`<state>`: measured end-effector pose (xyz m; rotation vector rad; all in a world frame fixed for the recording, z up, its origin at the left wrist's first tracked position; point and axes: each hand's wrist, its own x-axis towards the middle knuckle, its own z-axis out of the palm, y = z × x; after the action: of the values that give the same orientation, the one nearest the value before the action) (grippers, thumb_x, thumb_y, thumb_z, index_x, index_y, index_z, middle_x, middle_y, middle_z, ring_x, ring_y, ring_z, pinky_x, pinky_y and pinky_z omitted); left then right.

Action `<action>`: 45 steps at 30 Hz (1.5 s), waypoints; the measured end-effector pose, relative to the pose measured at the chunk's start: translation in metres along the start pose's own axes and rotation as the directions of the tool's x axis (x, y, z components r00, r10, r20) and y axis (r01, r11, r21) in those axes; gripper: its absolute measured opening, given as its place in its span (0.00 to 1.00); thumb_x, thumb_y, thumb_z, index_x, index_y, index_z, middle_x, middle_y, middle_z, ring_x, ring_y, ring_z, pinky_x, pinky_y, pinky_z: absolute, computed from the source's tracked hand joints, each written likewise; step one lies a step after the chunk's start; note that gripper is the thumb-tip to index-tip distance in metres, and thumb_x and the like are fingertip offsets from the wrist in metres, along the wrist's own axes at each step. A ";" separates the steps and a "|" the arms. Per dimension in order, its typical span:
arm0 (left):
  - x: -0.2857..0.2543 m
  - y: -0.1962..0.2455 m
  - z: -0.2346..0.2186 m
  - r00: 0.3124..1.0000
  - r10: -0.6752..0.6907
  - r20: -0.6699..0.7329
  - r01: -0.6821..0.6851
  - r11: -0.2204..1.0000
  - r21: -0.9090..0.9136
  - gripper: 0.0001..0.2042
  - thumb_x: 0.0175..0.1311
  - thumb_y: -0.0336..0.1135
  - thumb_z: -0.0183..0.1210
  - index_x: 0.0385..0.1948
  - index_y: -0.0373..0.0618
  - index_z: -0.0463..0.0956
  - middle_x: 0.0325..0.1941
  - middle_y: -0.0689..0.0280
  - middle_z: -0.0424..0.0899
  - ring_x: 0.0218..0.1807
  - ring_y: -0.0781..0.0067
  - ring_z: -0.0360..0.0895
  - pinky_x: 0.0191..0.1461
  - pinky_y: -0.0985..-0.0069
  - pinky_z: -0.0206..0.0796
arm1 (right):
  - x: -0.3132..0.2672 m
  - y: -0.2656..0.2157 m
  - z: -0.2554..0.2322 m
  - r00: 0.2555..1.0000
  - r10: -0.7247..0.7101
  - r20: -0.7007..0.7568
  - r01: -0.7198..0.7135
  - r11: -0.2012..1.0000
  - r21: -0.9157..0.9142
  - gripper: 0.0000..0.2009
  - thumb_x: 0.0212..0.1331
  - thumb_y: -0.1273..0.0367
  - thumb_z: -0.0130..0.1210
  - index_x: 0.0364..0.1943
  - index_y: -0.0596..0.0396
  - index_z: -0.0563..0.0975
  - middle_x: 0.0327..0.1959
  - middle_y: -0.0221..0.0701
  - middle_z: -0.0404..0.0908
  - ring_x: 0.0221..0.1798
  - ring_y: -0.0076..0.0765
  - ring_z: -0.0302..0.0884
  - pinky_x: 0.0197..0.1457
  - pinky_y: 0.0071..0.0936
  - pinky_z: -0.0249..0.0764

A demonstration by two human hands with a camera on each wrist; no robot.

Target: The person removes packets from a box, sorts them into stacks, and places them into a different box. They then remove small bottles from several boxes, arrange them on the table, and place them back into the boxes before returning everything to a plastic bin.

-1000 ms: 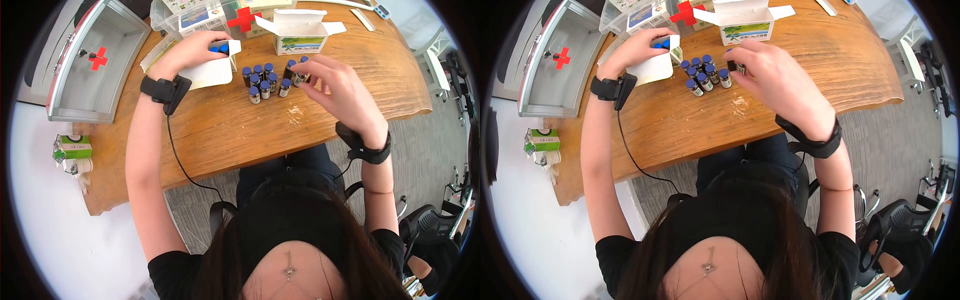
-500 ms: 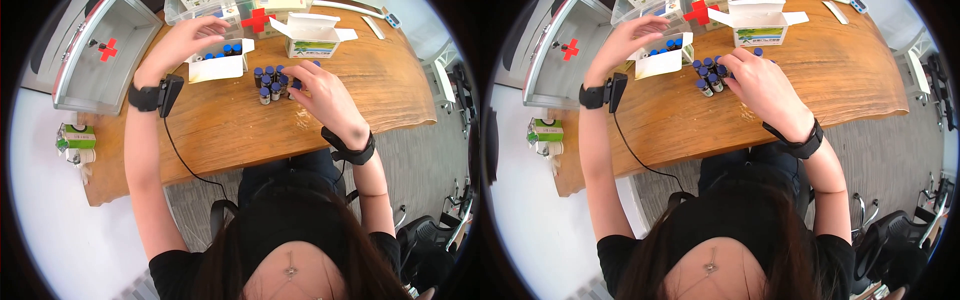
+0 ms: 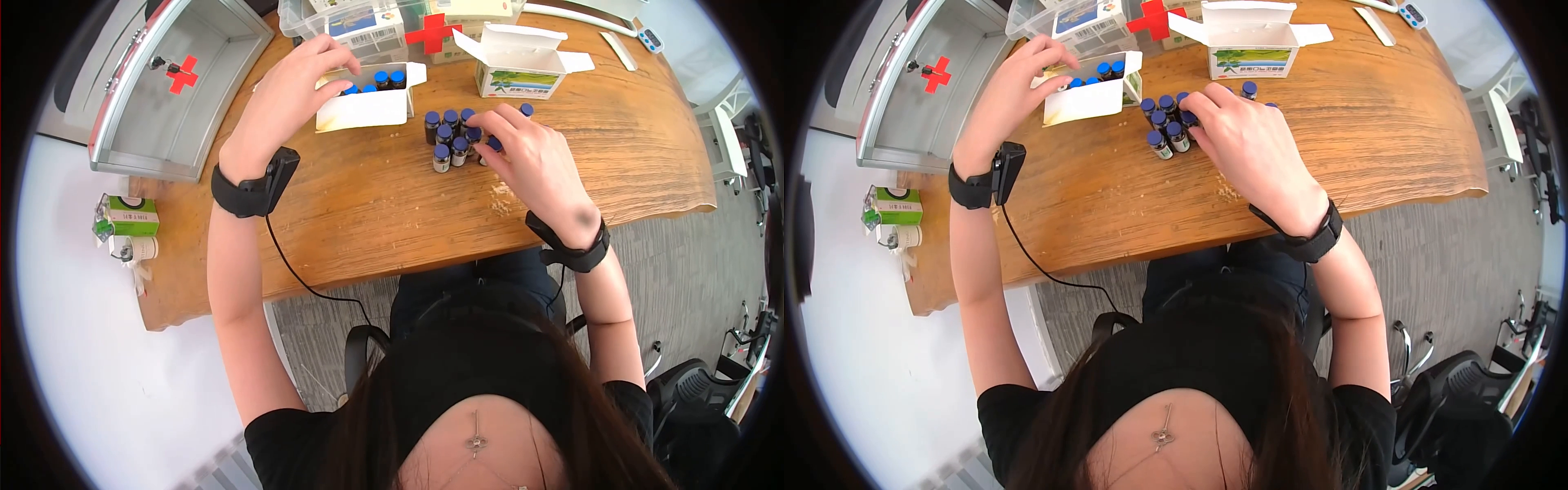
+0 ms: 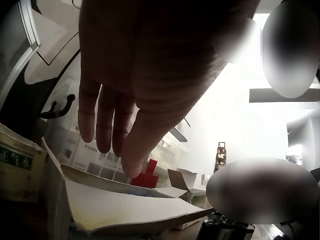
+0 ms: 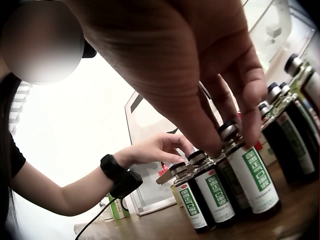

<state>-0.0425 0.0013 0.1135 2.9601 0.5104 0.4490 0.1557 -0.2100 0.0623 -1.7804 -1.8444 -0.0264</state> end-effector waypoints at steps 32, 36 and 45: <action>0.012 -0.018 0.020 0.988 0.127 0.088 -0.130 0.991 0.026 0.15 0.55 0.27 0.58 0.46 0.51 0.77 0.41 0.67 0.79 0.44 0.63 0.76 0.45 0.68 0.69 | 0.005 0.009 -0.003 0.996 -0.048 0.075 0.039 0.993 0.112 0.10 0.53 0.71 0.58 0.37 0.56 0.70 0.32 0.36 0.76 0.32 0.47 0.76 0.34 0.38 0.73; 0.012 -0.016 0.025 0.995 0.091 0.050 -0.092 0.995 0.022 0.14 0.56 0.27 0.57 0.45 0.52 0.74 0.41 0.69 0.78 0.44 0.63 0.76 0.43 0.67 0.70 | 0.007 0.009 -0.002 0.996 -0.057 0.068 0.051 0.994 0.094 0.09 0.54 0.72 0.57 0.38 0.56 0.71 0.32 0.36 0.76 0.33 0.47 0.76 0.34 0.38 0.73; 0.009 -0.007 0.014 0.997 0.039 0.073 -0.043 0.998 0.049 0.12 0.55 0.25 0.58 0.41 0.45 0.72 0.43 0.67 0.78 0.44 0.64 0.76 0.45 0.72 0.69 | 0.008 0.010 -0.004 0.992 -0.056 0.114 0.040 0.991 0.131 0.09 0.54 0.73 0.56 0.38 0.56 0.72 0.32 0.36 0.76 0.34 0.48 0.76 0.35 0.39 0.72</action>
<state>-0.0320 0.0101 0.1017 3.0275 0.4608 0.3372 0.1668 -0.2031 0.0655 -1.6802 -1.9254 0.1790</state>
